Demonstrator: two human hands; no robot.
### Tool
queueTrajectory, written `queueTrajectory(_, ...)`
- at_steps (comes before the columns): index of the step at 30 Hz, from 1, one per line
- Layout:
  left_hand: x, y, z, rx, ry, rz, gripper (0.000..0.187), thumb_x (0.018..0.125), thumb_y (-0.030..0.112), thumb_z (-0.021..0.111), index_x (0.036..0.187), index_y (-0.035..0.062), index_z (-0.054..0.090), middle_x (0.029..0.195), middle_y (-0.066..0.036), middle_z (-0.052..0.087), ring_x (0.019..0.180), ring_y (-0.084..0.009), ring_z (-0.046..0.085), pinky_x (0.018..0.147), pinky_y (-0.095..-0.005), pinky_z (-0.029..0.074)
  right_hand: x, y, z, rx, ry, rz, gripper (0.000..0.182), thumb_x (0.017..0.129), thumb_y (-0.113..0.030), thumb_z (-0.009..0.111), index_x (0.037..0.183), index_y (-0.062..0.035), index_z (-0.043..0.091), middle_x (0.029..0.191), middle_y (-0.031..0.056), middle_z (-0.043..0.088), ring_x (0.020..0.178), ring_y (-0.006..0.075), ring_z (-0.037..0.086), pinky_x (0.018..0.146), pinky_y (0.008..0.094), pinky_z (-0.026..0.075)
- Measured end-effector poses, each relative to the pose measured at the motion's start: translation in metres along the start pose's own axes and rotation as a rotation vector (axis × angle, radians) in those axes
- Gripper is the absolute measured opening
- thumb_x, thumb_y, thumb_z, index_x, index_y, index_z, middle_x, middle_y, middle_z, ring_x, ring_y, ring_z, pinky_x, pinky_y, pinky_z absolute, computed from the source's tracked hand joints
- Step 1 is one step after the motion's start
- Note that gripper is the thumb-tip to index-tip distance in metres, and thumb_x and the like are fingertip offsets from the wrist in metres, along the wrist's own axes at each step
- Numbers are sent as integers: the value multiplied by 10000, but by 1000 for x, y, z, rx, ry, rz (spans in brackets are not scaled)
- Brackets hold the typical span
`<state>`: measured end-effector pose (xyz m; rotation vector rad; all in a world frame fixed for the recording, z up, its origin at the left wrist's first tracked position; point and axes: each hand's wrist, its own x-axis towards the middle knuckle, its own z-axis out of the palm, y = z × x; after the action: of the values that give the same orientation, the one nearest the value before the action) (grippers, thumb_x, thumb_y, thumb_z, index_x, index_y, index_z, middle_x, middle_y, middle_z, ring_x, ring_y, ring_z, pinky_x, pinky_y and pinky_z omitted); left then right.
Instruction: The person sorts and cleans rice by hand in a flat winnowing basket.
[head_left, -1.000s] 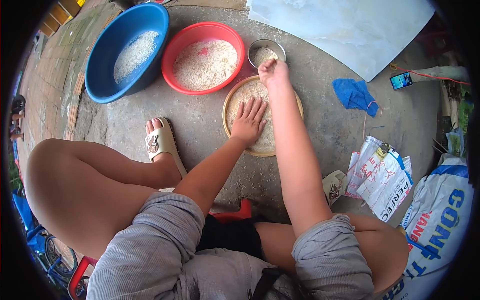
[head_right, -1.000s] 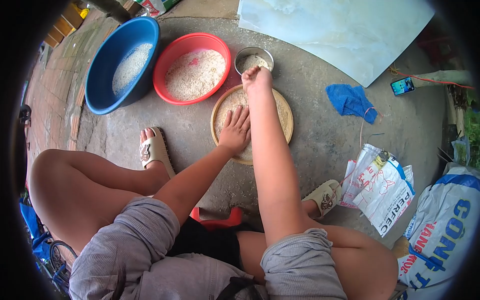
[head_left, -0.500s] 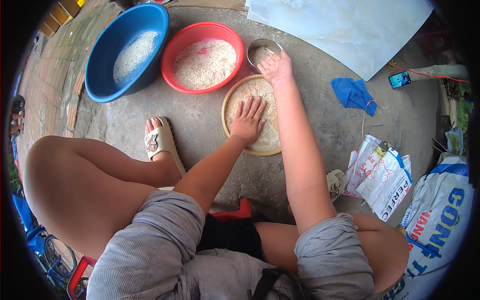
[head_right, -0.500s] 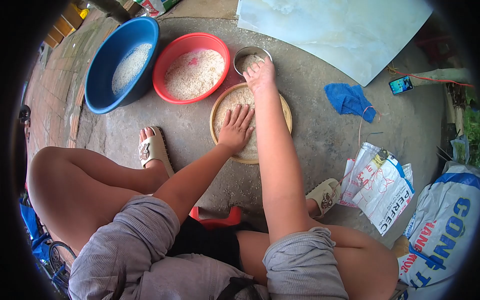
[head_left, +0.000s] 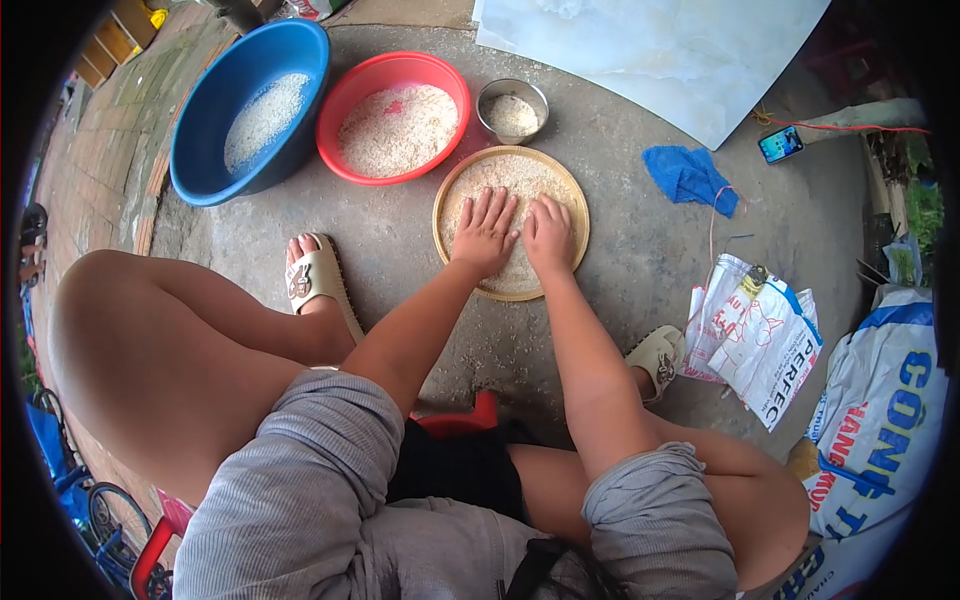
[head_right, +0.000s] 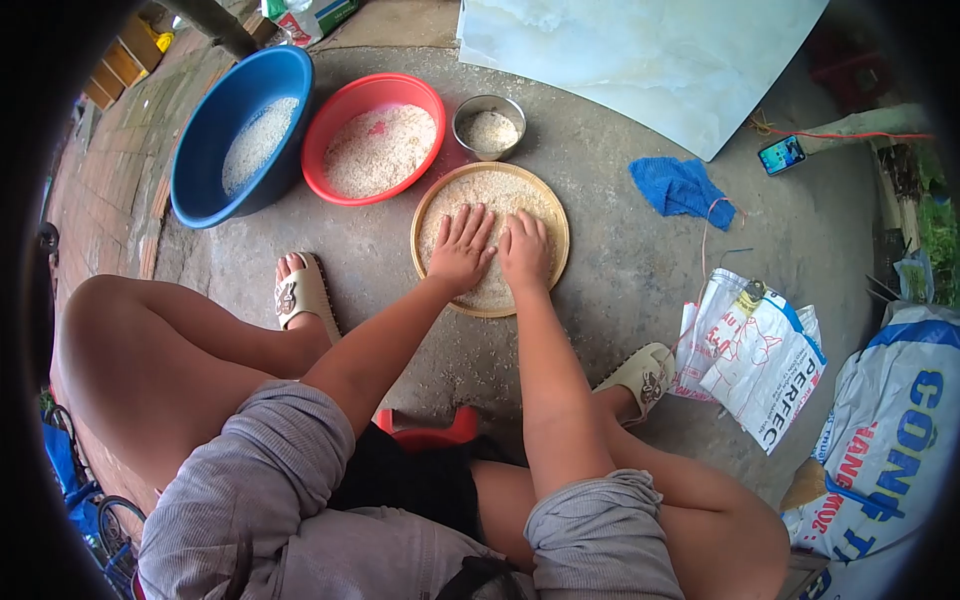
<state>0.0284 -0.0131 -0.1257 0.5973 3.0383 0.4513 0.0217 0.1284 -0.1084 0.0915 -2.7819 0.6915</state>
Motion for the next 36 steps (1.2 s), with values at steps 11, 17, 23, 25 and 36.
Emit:
queueTrajectory(11, 13, -2, -6, -418, 55, -122, 406, 926, 269, 427, 1295, 111, 484, 1387, -118, 404, 1336, -298, 286, 1105, -432, 170, -17, -13, -4, 25, -178, 24, 152, 799, -46, 547, 930, -48, 625, 1033, 111, 566, 1018, 292, 518, 859, 390, 435)
queueTrajectory(17, 40, 7, -21, -1354, 164, -628, 384, 957, 238, 363, 1195, -8, 539, 1210, -137, 561, 1117, -229, 524, 962, -358, 399, -8, -20, 1, 107, -97, 166, 104, 770, -25, 565, 859, -27, 618, 880, 126, 591, 825, 317, 582, 747, 390, 479)
queueTrajectory(23, 50, -11, -36, -2024, -34, -855, 398, 968, 304, 301, 1103, 18, 542, 1051, -129, 597, 949, -236, 569, 861, -372, 457, 14, -69, -7, 573, 37, 201, 67, 752, -9, 556, 797, -40, 595, 807, 142, 598, 764, 330, 591, 685, 402, 478)
queueTrajectory(25, 53, -15, -38, -2272, -134, -818, 345, 959, 266, 303, 1044, 15, 523, 921, -109, 596, 854, -218, 578, 790, -364, 485, 17, -78, -10, 505, 49, 40, 94, 773, -45, 550, 858, -47, 590, 848, 131, 607, 792, 330, 586, 726, 406, 477)
queueTrajectory(36, 34, -35, -48, -2116, 35, -1157, 337, 942, 191, 309, 947, -11, 579, 865, -132, 638, 771, -227, 629, 735, -323, 541, -32, -19, -23, 71, -49, -69, 183, 819, -101, 539, 992, -46, 560, 1013, 122, 529, 995, 303, 496, 851, 402, 438)
